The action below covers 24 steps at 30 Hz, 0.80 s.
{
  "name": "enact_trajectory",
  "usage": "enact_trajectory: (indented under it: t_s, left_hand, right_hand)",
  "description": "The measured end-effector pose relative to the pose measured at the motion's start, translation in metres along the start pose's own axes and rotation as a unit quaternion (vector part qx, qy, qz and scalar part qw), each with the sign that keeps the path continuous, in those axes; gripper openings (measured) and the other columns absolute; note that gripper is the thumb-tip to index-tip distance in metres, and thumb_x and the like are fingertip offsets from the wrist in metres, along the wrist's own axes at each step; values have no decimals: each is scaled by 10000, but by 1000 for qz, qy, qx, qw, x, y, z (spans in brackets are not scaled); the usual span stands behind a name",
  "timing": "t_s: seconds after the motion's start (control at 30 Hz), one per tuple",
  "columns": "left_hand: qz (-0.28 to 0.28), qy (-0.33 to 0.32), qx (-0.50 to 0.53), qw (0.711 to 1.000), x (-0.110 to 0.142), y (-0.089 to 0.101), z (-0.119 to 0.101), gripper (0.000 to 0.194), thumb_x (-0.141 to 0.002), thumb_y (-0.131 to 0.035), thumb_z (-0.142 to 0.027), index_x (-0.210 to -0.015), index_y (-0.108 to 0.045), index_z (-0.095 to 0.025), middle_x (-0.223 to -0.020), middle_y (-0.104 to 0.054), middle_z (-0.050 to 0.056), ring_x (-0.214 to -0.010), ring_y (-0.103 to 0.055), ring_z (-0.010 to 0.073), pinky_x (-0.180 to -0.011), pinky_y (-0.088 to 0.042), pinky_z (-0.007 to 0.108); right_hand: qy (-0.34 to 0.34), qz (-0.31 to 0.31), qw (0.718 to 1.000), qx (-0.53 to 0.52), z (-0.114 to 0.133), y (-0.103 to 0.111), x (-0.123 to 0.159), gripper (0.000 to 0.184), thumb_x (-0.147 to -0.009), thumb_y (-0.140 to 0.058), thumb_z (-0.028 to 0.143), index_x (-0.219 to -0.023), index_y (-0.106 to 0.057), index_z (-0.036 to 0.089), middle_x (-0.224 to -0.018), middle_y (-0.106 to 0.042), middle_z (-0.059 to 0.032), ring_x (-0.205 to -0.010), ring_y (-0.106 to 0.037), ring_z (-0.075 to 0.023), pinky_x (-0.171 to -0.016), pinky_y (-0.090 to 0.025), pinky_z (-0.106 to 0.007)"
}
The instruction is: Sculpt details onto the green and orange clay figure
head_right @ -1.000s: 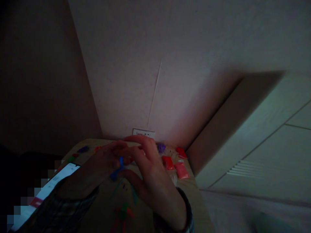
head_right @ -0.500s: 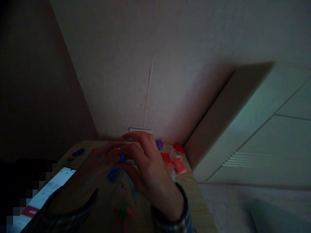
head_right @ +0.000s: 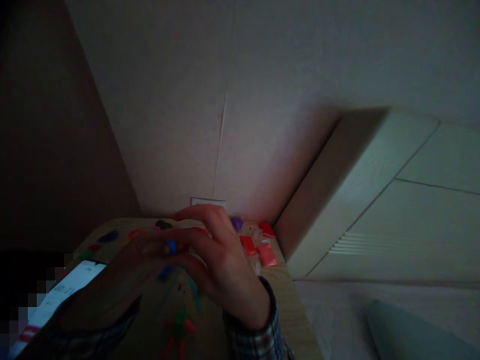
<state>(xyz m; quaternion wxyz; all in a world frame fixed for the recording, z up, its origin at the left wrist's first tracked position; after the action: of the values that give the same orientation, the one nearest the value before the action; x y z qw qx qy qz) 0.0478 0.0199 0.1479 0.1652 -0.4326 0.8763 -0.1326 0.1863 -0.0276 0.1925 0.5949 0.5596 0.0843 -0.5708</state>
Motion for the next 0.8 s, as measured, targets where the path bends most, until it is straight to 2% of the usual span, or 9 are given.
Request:
enact_trajectory:
  t_s: [0.1, 0.17, 0.2, 0.27, 0.3, 0.4, 0.53, 0.63, 0.8]
  left_hand:
    - [-4, -15, 40, 999, 2, -5, -3, 114, -722, -752, -286, -781, -768, -190, -755, -687, 1, -753, -613, 156, -683, -477, 232]
    - [32, -7, 51, 998, 4, -9, -6, 247, -739, -755, -412, -780, -762, -169, -747, -669, 20, -771, -607, 168, -707, -475, 241]
    - [46, 12, 46, 998, 6, -10, -6, 291, -742, -753, -447, -799, -760, -162, -774, -663, 26, -793, -602, 171, -723, -471, 244]
    - [56, 7, 40, 998, 7, -10, -9, 336, -712, -772, -491, -795, -765, -165, -765, -639, 10, -758, -572, 149, -731, -458, 233]
    - [74, 21, 26, 997, 7, -10, -8, 328, -701, -785, -484, -792, -768, -170, -739, -626, -1, -726, -554, 135, -741, -453, 231]
    - [53, 3, 25, 998, 6, -4, -6, 285, -714, -784, -463, -718, -760, -178, -643, -559, -27, -642, -489, 108, -709, -442, 214]
    - [73, 7, 31, 997, 5, -5, -4, 334, -709, -777, -495, -630, -725, -175, -579, -507, -38, -572, -431, 100, -715, -453, 230]
    - [62, 17, 33, 997, 7, -10, -9, 310, -665, -814, -473, -702, -755, -171, -630, -568, -31, -601, -471, 103, -714, -450, 230]
    - [59, 37, 71, 995, 10, -13, -12, 260, -704, -789, -436, -731, -769, -178, -691, -628, -21, -697, -559, 126, -721, -449, 228]
  right_hand:
    - [1, -12, 1000, 7, 0, -1, 0, 206, -930, -587, 276, -1121, -665, 265, -1127, -614, -74, -1084, -581, -226, -906, -527, -398]
    - [6, -15, 1000, 11, 0, -2, 0, 193, -923, -597, 282, -1100, -673, 263, -1101, -622, -71, -1065, -582, -225, -892, -528, -389]
    - [14, -15, 1000, 11, 1, -2, 1, 189, -918, -604, 292, -1089, -677, 259, -1095, -625, -70, -1062, -581, -224, -889, -527, -386]
    - [22, -11, 1000, 9, 2, -2, 1, 192, -916, -602, 316, -1079, -683, 252, -1097, -630, -72, -1062, -584, -227, -885, -527, -389]
    - [24, -11, 1000, 9, 2, -2, 1, 200, -918, -597, 327, -1081, -684, 252, -1094, -633, -73, -1060, -588, -229, -881, -528, -393]
    - [29, -17, 999, 13, 2, -1, 1, 210, -923, -591, 320, -1098, -684, 251, -1065, -645, -74, -1045, -595, -233, -871, -533, -400]
    - [45, -23, 999, 19, 3, 1, 2, 189, -917, -608, 275, -1085, -690, 246, -1047, -653, -71, -1040, -589, -226, -878, -530, -387]
    - [48, -24, 998, 16, 6, 2, 2, 193, -921, -596, 315, -1072, -691, 244, -1042, -655, -72, -1042, -592, -227, -872, -534, -390]
    - [37, -31, 998, 27, 9, 2, 1, 187, -935, -576, 328, -1059, -692, 249, -1024, -661, -67, -1019, -616, -227, -835, -549, -394]
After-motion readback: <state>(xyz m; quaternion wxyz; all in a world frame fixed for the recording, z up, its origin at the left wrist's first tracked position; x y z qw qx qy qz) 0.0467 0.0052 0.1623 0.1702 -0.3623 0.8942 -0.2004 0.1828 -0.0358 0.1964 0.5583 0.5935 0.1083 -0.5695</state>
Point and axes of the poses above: each hand's wrist, its own x-axis away from the middle knuckle, its own y-axis out of the back of the hand, z = x × y, the point moved 2 cm from there along -x, towards the middle knuckle
